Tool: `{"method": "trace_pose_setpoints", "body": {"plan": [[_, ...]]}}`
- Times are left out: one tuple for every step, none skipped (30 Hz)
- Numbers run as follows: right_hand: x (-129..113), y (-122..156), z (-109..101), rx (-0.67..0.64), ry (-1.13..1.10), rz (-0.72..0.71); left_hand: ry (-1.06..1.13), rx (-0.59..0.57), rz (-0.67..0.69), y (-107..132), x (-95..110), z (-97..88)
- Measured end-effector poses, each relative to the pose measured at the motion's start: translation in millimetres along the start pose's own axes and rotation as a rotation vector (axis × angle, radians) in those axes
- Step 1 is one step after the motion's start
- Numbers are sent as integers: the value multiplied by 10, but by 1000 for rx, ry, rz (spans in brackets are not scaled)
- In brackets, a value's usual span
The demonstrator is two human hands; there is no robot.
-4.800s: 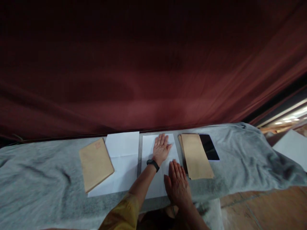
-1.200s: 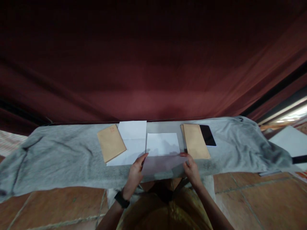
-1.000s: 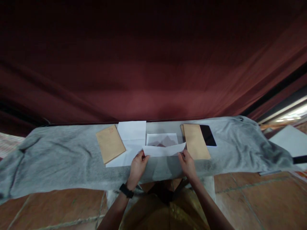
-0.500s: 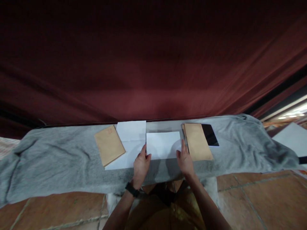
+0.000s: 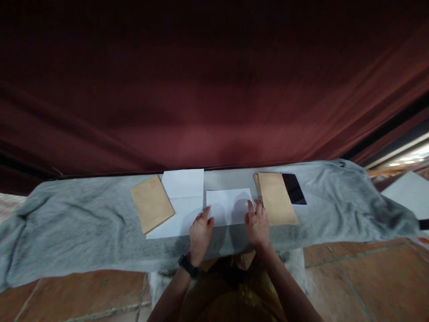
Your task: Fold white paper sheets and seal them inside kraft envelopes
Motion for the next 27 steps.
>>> {"method": "trace_pose_setpoints", "body": {"plan": [[-46,3,9,-17,-15,-28,-3,6,10,0,-2,4],[-98,8,25,-40,-35,-64,-12,9,17,1,-2,5],[-154,14,47,-64,-55,-104,-23,10,24,5,0,2],[-210,23,73,-89,-67,-143,-37,9,34,11,4,-5],[-260,33,102,-112,-68,-175,-54,9,46,18,12,-14],[-303,44,133,-135,-58,-197,-77,16,60,25,24,-23],[-336,56,163,-155,-40,-208,-102,30,77,31,41,-29],[-358,70,191,-171,-20,-212,-123,53,100,36,66,-27],[-369,85,214,-184,-1,-211,-134,79,129,36,100,-12],[-371,100,234,-189,13,-206,-129,103,169,32,145,17],[-366,117,248,-190,22,-202,-105,120,217,22,202,62],[-357,133,259,-188,29,-203,-68,126,273,7,270,120],[-346,147,265,-182,33,-208,-23,119,329,-14,344,187],[-335,160,269,-175,36,-217,12,104,375,-40,421,257],[-326,168,270,-168,39,-228,36,89,407,-70,492,323],[-318,173,268,-163,43,-238,49,77,420,-104,553,379],[-311,173,265,-159,45,-245,53,65,421,-138,599,425],[-303,169,262,-155,47,-246,49,55,415,-172,626,457],[-295,162,258,-150,49,-239,39,47,405,-204,633,478],[-285,154,256,-142,53,-226,23,42,394,-232,622,489],[-272,146,256,-132,59,-212,2,39,387,-255,594,493],[-256,139,258,-122,66,-196,-23,40,383,-272,554,492],[-238,133,263,-113,72,-182,-51,44,380,-285,508,490],[-219,128,271,-108,76,-172,-80,52,378,-293,461,487],[-201,121,279,-108,75,-164,-109,62,375,-297,417,487],[-185,111,288,-109,69,-154,-138,71,370,-298,379,488],[-173,93,295,-110,59,-139,-164,80,362,-298,351,492]]}}
Point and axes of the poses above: each hand's wrist, its own y-axis away from the middle knuckle, its own z-axis out of the palm, x = y × z, the point moved 2 cm from there along -y, towards the middle knuckle, and after that the axes turned 10 degrees about z, right-handed, at the moved point
